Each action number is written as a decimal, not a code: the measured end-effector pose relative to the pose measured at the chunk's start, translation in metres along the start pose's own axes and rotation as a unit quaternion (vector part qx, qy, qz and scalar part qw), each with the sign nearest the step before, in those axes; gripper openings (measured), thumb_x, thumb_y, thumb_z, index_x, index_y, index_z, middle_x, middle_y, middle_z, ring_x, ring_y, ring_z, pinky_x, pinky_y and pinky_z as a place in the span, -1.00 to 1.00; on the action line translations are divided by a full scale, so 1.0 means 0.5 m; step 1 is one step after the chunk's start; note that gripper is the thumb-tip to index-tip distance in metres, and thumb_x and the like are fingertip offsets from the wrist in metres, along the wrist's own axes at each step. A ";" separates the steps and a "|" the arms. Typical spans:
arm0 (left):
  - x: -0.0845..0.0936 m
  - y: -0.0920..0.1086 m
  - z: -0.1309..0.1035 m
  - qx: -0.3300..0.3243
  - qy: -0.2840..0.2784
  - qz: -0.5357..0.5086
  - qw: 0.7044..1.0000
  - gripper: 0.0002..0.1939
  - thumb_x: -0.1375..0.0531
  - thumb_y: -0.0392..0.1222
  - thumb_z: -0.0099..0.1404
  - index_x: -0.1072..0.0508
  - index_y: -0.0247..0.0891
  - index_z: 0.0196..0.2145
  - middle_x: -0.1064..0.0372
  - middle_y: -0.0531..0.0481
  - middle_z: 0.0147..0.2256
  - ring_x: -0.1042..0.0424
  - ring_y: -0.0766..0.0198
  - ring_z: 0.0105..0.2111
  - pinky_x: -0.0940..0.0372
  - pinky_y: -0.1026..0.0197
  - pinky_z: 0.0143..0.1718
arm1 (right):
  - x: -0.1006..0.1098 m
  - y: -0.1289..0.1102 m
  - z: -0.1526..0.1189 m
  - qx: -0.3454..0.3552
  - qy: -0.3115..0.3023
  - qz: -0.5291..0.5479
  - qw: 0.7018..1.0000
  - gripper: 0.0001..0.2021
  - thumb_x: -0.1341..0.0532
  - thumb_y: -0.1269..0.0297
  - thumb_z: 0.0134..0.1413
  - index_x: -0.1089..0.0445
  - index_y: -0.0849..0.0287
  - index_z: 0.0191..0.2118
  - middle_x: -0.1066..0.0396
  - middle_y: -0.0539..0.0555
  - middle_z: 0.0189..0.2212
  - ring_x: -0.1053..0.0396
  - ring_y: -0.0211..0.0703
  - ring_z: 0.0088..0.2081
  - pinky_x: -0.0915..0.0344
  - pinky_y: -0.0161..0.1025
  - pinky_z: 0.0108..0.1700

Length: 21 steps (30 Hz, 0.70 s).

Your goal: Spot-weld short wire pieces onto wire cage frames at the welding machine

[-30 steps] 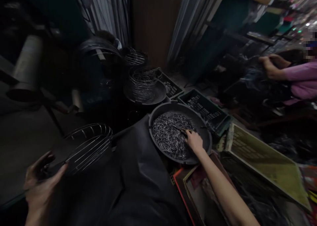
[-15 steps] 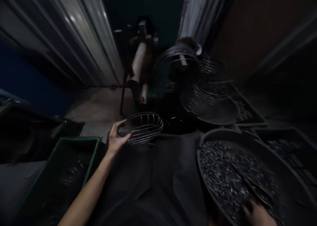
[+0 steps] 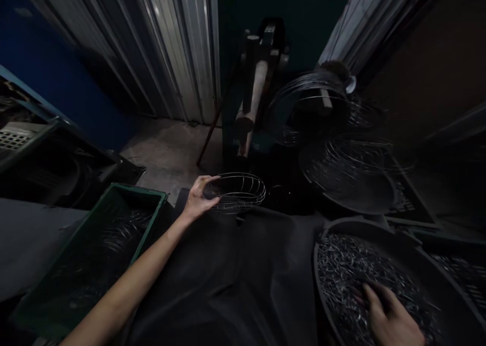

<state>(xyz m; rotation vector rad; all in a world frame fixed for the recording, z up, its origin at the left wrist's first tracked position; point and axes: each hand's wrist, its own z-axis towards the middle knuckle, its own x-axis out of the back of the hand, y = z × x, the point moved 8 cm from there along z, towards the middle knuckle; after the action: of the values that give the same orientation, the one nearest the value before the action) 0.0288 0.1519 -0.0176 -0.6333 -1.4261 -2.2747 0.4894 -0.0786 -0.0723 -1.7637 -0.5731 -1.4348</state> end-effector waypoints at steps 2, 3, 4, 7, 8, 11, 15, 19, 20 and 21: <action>-0.008 0.004 0.004 -0.007 -0.011 0.007 1.000 -0.46 -0.29 -0.30 0.05 -0.37 -0.14 0.03 -0.25 -0.07 -0.09 -0.31 0.13 -0.02 -0.26 0.06 0.06 | 0.016 -0.110 -0.001 -0.001 -0.014 0.097 0.995 -0.60 -0.02 -0.07 -0.04 -0.43 0.03 -0.22 -0.50 0.16 -0.30 -0.46 0.12 -0.26 -0.39 -0.07 -0.23; -0.011 0.006 0.005 -0.011 -0.017 0.010 1.000 -0.46 -0.28 -0.30 0.05 -0.37 -0.15 0.03 -0.24 -0.07 -0.08 -0.30 0.12 -0.02 -0.25 0.05 0.06 | 0.022 -0.171 -0.003 0.022 -0.018 0.134 0.991 -0.61 -0.06 -0.07 -0.08 -0.44 0.03 -0.24 -0.50 0.13 -0.27 -0.45 0.11 -0.21 -0.37 -0.08 -0.15; -0.014 0.008 0.007 -0.014 -0.022 0.015 1.000 -0.45 -0.28 -0.30 0.05 -0.37 -0.14 0.03 -0.23 -0.07 -0.07 -0.29 0.11 -0.01 -0.25 0.04 0.06 | 0.027 -0.231 -0.007 0.051 -0.024 0.171 0.984 -0.62 -0.09 -0.07 -0.11 -0.44 0.04 -0.26 -0.50 0.11 -0.27 -0.44 0.09 -0.19 -0.35 -0.09 -0.11; -0.022 0.013 0.010 -0.021 -0.040 0.034 0.998 -0.45 -0.28 -0.29 0.04 -0.36 -0.11 0.04 -0.23 -0.07 -0.05 -0.29 0.10 0.00 -0.25 0.02 0.06 | 0.023 -0.387 -0.025 0.131 -0.077 0.292 0.944 -0.61 -0.17 -0.07 -0.08 -0.43 0.09 -0.22 -0.49 0.09 -0.29 -0.44 -0.03 -0.26 -0.37 -0.16 -0.19; -0.023 0.016 0.011 -0.025 -0.047 0.041 0.998 -0.44 -0.28 -0.29 0.04 -0.36 -0.10 0.04 -0.23 -0.06 -0.05 -0.29 0.11 -0.01 -0.25 0.02 0.05 | 0.015 -0.433 -0.032 0.151 -0.110 0.333 0.924 -0.61 -0.19 -0.06 -0.04 -0.42 0.11 -0.17 -0.48 0.09 -0.29 -0.44 -0.09 -0.32 -0.39 -0.20 -0.27; -0.025 0.025 0.015 -0.043 -0.058 0.053 0.996 -0.44 -0.27 -0.31 0.04 -0.35 -0.12 0.03 -0.25 -0.07 -0.06 -0.30 0.11 -0.02 -0.24 0.01 0.05 | -0.016 -0.560 -0.048 0.202 -0.209 0.411 0.864 -0.62 -0.21 -0.01 0.03 -0.42 0.16 -0.14 -0.48 0.07 -0.35 -0.35 -0.24 -0.53 -0.34 -0.29 -0.49; -0.027 0.035 0.023 -0.066 -0.064 0.044 0.995 -0.46 -0.26 -0.32 0.03 -0.35 -0.16 0.01 -0.27 -0.08 -0.08 -0.30 0.09 -0.02 -0.25 -0.01 0.04 | -0.028 -0.674 -0.023 0.298 -0.182 0.394 0.850 -0.69 -0.17 0.06 0.10 -0.48 0.18 -0.20 -0.51 0.07 -0.37 -0.44 -0.16 -0.44 -0.40 -0.25 -0.41; -0.023 0.038 0.035 -0.075 -0.067 0.013 0.995 -0.45 -0.27 -0.34 0.01 -0.35 -0.16 0.01 -0.29 -0.08 -0.09 -0.33 0.10 -0.04 -0.29 0.02 0.01 | -0.012 -0.730 -0.023 0.469 -0.009 0.147 0.871 -0.64 -0.23 0.22 0.10 -0.41 0.16 0.02 -0.47 0.11 -0.06 -0.48 -0.05 -0.20 -0.40 -0.22 -0.27; -0.020 0.040 0.038 -0.079 -0.065 0.002 0.995 -0.44 -0.27 -0.35 0.01 -0.35 -0.17 0.01 -0.30 -0.08 -0.09 -0.34 0.10 -0.05 -0.30 0.02 0.01 | -0.016 -0.737 -0.029 0.500 0.020 0.077 0.863 -0.59 -0.24 0.24 0.09 -0.37 0.16 0.08 -0.44 0.11 -0.02 -0.49 -0.06 -0.25 -0.39 -0.24 -0.33; -0.016 0.041 0.042 -0.082 -0.060 -0.010 0.995 -0.44 -0.28 -0.35 0.00 -0.35 -0.18 0.01 -0.30 -0.08 -0.10 -0.34 0.11 -0.05 -0.30 0.03 0.01 | -0.019 -0.742 -0.035 0.523 0.047 0.023 0.851 -0.57 -0.24 0.26 0.10 -0.34 0.16 0.11 -0.43 0.10 -0.01 -0.50 -0.09 -0.30 -0.37 -0.25 -0.39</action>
<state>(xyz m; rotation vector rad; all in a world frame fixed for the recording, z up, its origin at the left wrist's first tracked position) 0.0499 0.1631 0.0013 -0.8217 -1.3130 -2.4228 0.1982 0.1305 0.0248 -0.8101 -1.0016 -0.8532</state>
